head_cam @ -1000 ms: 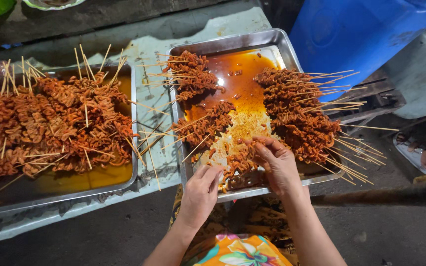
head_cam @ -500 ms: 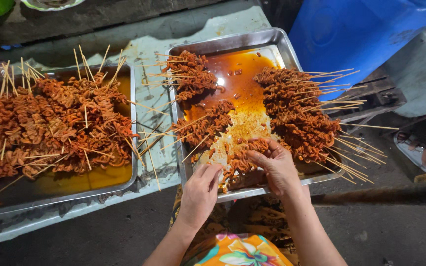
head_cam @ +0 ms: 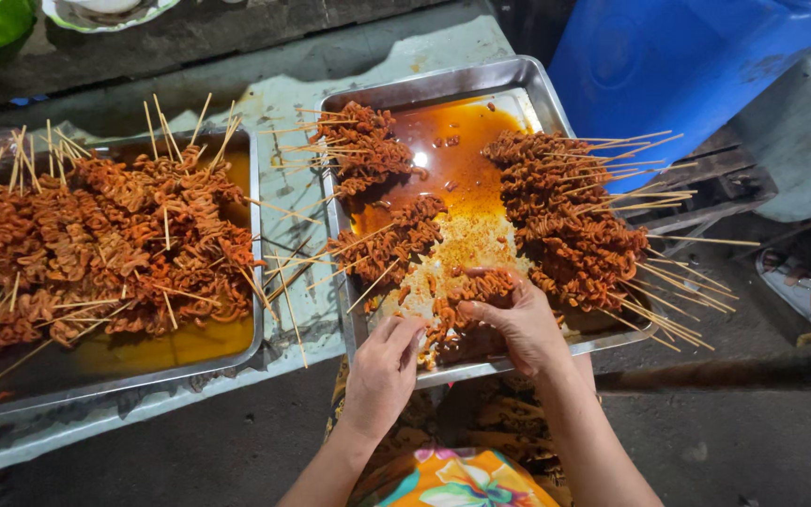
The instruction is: The person threads pieces of food onto wooden skewers, picking up items from a tray and sliding them onto the sticks before placing the finished skewers into a separate tray.
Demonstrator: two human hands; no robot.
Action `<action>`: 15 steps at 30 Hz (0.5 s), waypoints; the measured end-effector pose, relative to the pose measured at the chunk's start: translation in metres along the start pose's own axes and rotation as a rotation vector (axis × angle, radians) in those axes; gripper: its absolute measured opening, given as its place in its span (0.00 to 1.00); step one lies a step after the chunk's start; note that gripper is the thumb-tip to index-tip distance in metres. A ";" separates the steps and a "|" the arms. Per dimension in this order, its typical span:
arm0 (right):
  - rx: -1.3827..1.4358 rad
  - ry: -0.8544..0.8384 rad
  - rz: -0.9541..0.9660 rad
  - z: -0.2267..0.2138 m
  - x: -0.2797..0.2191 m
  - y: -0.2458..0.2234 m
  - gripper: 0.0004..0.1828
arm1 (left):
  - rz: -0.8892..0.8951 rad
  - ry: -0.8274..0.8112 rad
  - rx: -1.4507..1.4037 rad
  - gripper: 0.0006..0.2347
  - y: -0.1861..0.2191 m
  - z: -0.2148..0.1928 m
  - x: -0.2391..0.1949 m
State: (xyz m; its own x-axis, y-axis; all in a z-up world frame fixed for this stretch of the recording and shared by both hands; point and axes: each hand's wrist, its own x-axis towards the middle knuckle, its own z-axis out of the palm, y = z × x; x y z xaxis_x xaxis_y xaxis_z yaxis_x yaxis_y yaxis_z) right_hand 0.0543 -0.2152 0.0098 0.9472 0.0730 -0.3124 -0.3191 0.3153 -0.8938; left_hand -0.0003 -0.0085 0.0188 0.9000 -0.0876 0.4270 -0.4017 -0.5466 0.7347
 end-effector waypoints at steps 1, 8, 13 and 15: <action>-0.018 0.014 0.019 -0.001 -0.001 0.001 0.27 | 0.007 0.003 -0.001 0.07 0.000 0.000 0.000; 0.116 -0.102 0.043 0.005 -0.001 -0.009 0.39 | -0.059 0.011 -0.027 0.05 -0.003 0.003 -0.001; -0.051 -0.074 0.071 0.011 -0.002 -0.011 0.38 | 0.025 0.029 -0.016 0.07 -0.004 0.002 -0.001; -0.030 -0.066 0.097 0.010 -0.002 -0.009 0.37 | 0.055 0.031 -0.016 0.08 -0.003 0.002 -0.001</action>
State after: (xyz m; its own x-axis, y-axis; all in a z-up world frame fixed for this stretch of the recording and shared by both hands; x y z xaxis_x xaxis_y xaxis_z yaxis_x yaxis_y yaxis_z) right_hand 0.0553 -0.2086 0.0217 0.9114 0.1642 -0.3773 -0.4096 0.2752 -0.8698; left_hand 0.0007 -0.0083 0.0150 0.8708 -0.0913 0.4831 -0.4536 -0.5281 0.7179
